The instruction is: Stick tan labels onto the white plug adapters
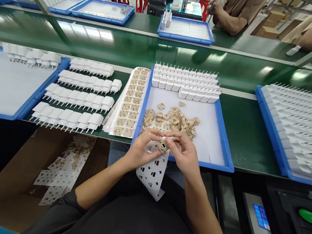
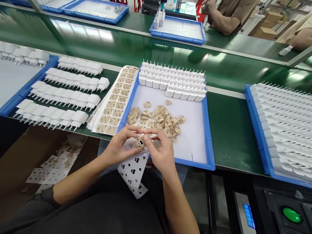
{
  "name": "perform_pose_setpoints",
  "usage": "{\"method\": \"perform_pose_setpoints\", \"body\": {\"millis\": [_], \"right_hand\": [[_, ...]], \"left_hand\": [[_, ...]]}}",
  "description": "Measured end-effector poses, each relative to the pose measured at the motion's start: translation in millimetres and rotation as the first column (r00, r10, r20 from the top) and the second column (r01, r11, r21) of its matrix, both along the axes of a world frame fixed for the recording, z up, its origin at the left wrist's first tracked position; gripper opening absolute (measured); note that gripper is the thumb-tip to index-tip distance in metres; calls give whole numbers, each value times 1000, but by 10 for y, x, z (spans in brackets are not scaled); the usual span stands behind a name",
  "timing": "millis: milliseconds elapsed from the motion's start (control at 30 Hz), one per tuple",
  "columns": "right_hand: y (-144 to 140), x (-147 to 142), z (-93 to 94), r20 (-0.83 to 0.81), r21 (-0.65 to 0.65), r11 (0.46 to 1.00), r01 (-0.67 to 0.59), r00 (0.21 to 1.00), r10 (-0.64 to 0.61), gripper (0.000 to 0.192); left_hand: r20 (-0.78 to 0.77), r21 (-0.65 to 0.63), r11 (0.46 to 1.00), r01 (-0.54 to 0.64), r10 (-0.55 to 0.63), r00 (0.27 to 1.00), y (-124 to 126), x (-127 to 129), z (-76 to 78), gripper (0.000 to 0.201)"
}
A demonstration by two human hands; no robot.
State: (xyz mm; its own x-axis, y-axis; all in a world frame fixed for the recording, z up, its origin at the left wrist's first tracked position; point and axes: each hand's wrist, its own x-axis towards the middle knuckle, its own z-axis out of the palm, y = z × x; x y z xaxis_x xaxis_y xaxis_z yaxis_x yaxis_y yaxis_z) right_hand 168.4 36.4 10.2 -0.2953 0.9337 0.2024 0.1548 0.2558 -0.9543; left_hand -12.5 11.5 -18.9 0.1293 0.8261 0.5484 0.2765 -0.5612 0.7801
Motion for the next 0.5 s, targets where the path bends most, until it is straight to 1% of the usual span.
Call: {"method": "perform_pose_setpoints", "body": {"millis": [33,67,100,133,167,200,233,267,300,333,367,400,433,467,500], "right_hand": [[-5,-6,13,60,127,991,32,997,-40,8],[-16,-13,24,107,264,964,39,992,-69,7],[-30,-16,32,137,384,923,16,988,-74,7],[-43,-12,36,151,470,882,-22,987,-56,8],[-50,1,34,149,515,856,-53,988,-28,9],[-45,26,23,131,519,853,-60,991,-10,8],[-25,60,4,100,486,873,-33,995,-18,6],[11,103,-24,65,430,902,38,995,-73,4],[62,151,-60,44,367,918,148,983,-176,6],[120,201,-98,53,314,912,265,954,-295,8],[180,247,-136,96,284,888,361,911,-401,10],[231,284,-169,163,284,861,423,863,-478,12],[265,308,-193,238,311,837,450,816,-527,19],[279,316,-208,298,357,819,450,776,-556,27],[269,305,-214,335,408,809,423,755,-564,32]], "left_hand": [[8,-22,1000,3,-3,1000,-3,-1,-7,33],[28,-53,999,8,-7,1000,-6,-2,-16,33],[59,-91,996,17,-11,998,-9,-2,-27,33],[98,-130,991,29,-16,995,-12,-2,-37,32],[137,-168,985,45,-22,990,-13,-2,-44,32],[170,-202,977,62,-27,985,-13,-2,-48,32],[193,-231,970,75,-30,981,-12,-3,-48,33],[206,-254,964,84,-31,978,-9,-5,-44,34],[211,-273,958,87,-29,977,-5,-7,-37,34],[213,-288,953,88,-25,977,1,-11,-28,34],[214,-300,950,86,-21,977,8,-14,-20,34],[216,-308,948,85,-17,976,15,-15,-14,34],[217,-312,946,83,-14,976,21,-14,-11,35],[215,-314,946,80,-11,977,24,-9,-13,36],[213,-311,947,76,-8,977,24,-2,-18,37]]}}
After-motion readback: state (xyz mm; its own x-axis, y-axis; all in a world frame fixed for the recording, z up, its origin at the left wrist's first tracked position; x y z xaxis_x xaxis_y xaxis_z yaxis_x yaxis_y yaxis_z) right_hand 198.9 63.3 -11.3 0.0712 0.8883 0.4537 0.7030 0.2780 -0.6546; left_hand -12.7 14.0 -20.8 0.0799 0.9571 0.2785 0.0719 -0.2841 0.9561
